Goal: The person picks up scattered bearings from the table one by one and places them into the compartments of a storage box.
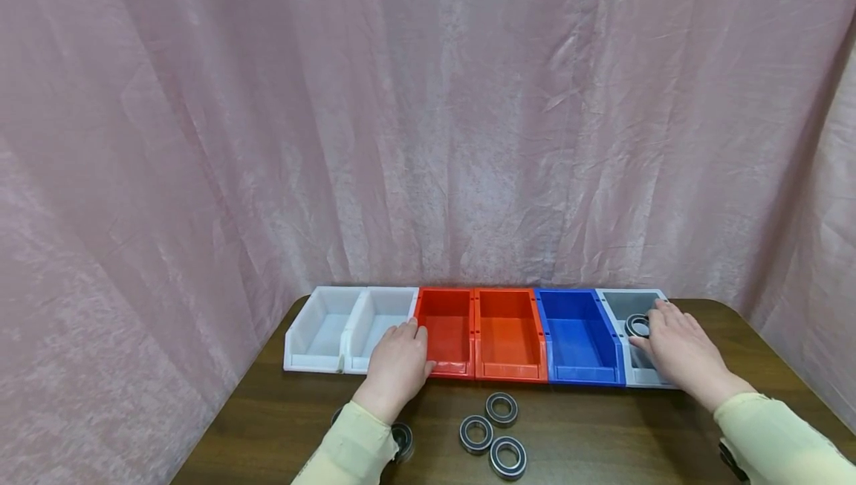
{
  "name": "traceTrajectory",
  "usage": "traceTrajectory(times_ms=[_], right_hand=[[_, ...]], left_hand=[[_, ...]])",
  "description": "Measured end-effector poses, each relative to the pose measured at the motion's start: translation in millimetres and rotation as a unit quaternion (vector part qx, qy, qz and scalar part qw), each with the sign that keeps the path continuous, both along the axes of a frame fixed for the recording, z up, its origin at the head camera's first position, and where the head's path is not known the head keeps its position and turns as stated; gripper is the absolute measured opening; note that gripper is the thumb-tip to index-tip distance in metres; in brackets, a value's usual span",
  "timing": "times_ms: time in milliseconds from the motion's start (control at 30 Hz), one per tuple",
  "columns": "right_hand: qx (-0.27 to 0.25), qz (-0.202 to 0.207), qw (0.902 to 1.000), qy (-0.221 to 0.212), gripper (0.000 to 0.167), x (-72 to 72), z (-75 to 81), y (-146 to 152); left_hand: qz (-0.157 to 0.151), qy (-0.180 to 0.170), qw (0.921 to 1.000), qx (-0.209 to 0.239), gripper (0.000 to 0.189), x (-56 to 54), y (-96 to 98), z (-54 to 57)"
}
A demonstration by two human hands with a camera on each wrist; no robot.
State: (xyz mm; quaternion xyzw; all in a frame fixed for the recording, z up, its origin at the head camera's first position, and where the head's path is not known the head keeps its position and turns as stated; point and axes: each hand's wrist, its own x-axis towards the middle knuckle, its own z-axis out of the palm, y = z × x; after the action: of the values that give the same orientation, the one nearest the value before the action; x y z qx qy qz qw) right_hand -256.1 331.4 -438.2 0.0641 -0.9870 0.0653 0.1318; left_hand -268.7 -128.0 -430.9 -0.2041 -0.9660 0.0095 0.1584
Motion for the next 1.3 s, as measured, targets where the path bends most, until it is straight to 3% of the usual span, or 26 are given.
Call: traceTrajectory(times_ms=[233,1300], right_hand=[[0.004,-0.015,0.9993,-0.034,0.069,-4.3,-3.9,-0.2],[0.056,0.001,0.9983,-0.019,0.047,-16.2,-17.0,-0.8]], left_hand=[[-0.001,-0.002,1.0000,0.002,0.063,0.7,0.4,-1.2],[0.004,-0.002,1.0000,-0.002,0.066,-0.9,0.0,-1.1]])
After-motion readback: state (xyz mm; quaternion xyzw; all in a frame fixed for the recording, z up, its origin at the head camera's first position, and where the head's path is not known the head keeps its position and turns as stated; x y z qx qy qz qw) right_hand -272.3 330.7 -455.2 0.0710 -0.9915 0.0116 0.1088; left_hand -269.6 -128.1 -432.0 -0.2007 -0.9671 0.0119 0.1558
